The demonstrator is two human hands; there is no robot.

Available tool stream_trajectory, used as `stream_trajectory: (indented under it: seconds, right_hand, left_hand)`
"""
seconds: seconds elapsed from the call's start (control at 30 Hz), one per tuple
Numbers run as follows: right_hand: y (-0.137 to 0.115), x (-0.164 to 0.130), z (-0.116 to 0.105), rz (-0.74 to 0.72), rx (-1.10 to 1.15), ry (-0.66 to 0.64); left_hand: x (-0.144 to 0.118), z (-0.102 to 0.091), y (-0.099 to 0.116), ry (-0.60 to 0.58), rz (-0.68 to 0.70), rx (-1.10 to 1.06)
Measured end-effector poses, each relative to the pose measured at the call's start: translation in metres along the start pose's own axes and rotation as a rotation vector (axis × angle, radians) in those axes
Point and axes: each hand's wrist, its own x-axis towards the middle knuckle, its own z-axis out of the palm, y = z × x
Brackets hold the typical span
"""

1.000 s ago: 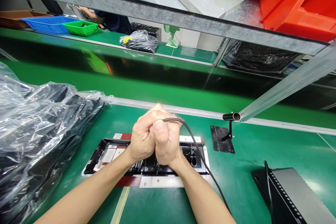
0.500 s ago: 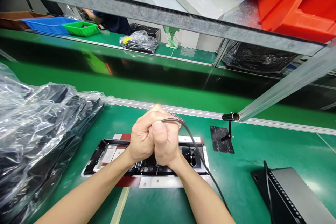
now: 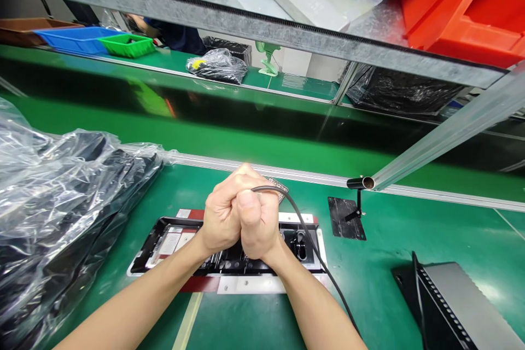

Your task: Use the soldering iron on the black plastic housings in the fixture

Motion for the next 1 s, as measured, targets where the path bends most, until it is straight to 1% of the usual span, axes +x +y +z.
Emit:
stream_trajectory:
  seconds: [0.63, 1.0]
  right_hand:
    - [0.0030, -0.0016, -0.0003, 0.022, -0.032, 0.017]
    - [0.0040, -0.0028, -0.0006, -0.006, -0.010, 0.010]
  left_hand:
    - [-0.0005, -0.0001, -0.0003, -0.005, -0.014, 0.008]
    - [-0.0008, 0.0000, 0.0002, 0.005, -0.006, 0.012]
